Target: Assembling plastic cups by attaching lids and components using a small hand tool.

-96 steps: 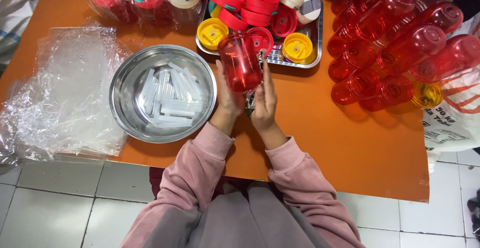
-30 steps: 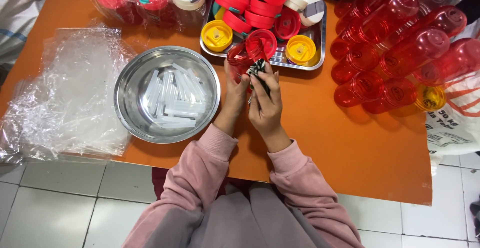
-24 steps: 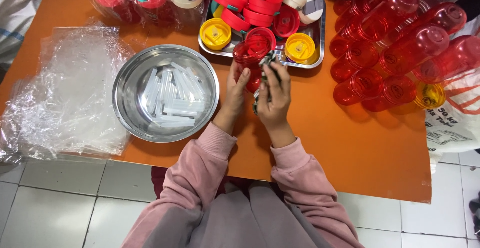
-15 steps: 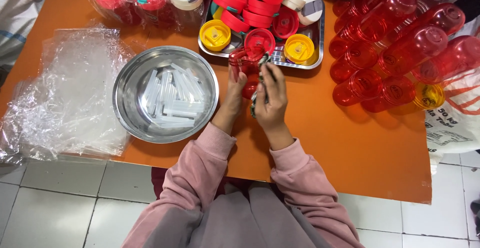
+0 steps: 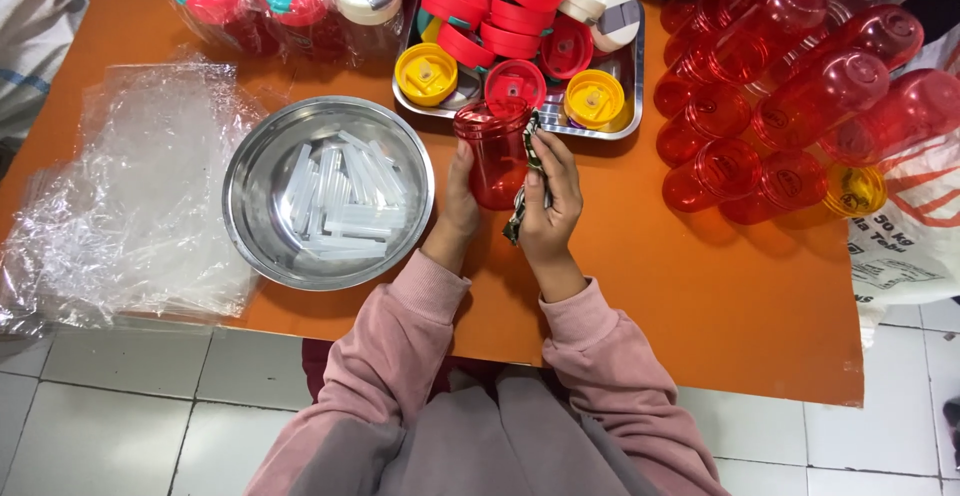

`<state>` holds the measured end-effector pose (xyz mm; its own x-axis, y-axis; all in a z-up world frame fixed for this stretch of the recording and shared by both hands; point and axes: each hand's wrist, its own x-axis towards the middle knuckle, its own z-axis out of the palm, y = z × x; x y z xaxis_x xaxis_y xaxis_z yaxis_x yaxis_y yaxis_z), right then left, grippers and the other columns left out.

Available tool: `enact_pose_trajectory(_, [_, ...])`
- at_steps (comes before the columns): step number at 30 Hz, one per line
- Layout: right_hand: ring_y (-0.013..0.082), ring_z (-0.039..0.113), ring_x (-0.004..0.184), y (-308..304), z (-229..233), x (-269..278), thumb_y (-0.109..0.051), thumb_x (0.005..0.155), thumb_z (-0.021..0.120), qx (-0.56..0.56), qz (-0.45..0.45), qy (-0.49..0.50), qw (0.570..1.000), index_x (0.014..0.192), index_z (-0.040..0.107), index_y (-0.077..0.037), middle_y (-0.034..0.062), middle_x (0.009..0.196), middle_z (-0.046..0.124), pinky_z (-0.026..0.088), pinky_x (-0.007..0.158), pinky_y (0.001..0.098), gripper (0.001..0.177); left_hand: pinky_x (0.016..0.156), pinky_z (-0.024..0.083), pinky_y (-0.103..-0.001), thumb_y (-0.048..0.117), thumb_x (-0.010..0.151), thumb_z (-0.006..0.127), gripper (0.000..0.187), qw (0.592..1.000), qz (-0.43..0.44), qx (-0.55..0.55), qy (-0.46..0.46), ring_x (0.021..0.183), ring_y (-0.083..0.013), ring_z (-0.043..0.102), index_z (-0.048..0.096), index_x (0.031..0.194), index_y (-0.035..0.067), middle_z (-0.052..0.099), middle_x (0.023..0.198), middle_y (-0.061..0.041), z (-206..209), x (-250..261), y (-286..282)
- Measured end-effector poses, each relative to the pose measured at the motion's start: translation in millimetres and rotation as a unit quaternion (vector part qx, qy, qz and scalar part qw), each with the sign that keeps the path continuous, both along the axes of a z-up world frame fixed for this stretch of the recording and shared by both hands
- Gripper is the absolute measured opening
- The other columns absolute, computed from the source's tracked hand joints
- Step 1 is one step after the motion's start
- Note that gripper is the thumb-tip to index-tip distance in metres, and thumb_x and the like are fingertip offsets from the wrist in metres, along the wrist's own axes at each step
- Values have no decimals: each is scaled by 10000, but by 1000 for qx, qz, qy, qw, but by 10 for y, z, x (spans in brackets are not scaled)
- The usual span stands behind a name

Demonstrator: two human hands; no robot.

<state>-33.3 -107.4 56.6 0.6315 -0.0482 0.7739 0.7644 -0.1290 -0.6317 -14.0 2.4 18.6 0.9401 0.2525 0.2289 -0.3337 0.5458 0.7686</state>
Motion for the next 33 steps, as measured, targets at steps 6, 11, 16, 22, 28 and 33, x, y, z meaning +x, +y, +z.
enact_pose_trajectory(6, [469,537,1344,160,126,-82,19,1019,555,-41,10,-61,997,1304,685,3,208,1321,630,373,1183,575,314,1203,312,-419,431,1116,408,533,995,93,26,-1,1354,-202,474,403,1550,123,488,1485,-95,-386,189,84])
enact_pose_trajectory(11, [469,549,1345,128,145,-57,8,1009,575,-75,-15,-90,993,1244,712,40,208,1328,649,360,1196,525,274,1178,367,-397,348,1127,398,458,996,57,-66,-32,1301,-207,527,461,1502,95,552,1410,-106,-65,93,-67])
enact_pose_trajectory(16, [487,544,1333,48,104,23,-3,1023,534,-55,-7,-49,997,1301,674,38,223,1331,627,404,1161,585,314,1109,448,-406,441,1078,506,503,995,32,-95,-13,1210,-200,593,516,1429,81,625,1301,-113,1,48,-118])
enact_pose_trajectory(22, [445,585,1296,24,16,39,-61,1067,484,-47,-1,30,998,1365,609,48,229,1332,619,454,1102,559,342,990,529,-385,499,1034,556,483,998,51,4,22,1026,-172,641,569,1294,92,652,1106,-69,336,-72,-1])
enact_pose_trajectory(28, [434,587,1308,102,81,-60,-93,1054,514,-72,-20,-46,996,1311,670,45,228,1336,635,430,1149,528,331,932,567,-358,570,1020,502,509,986,5,-165,7,973,-188,711,676,1203,128,733,1077,-82,294,-6,68])
enact_pose_trajectory(33, [430,551,1337,10,-103,-1,-179,1107,461,9,19,47,999,1388,580,60,261,1378,600,411,1143,581,388,1124,457,-402,573,1057,405,684,985,-92,-117,-91,1245,-218,609,446,1522,72,609,1382,-161,290,-33,9])
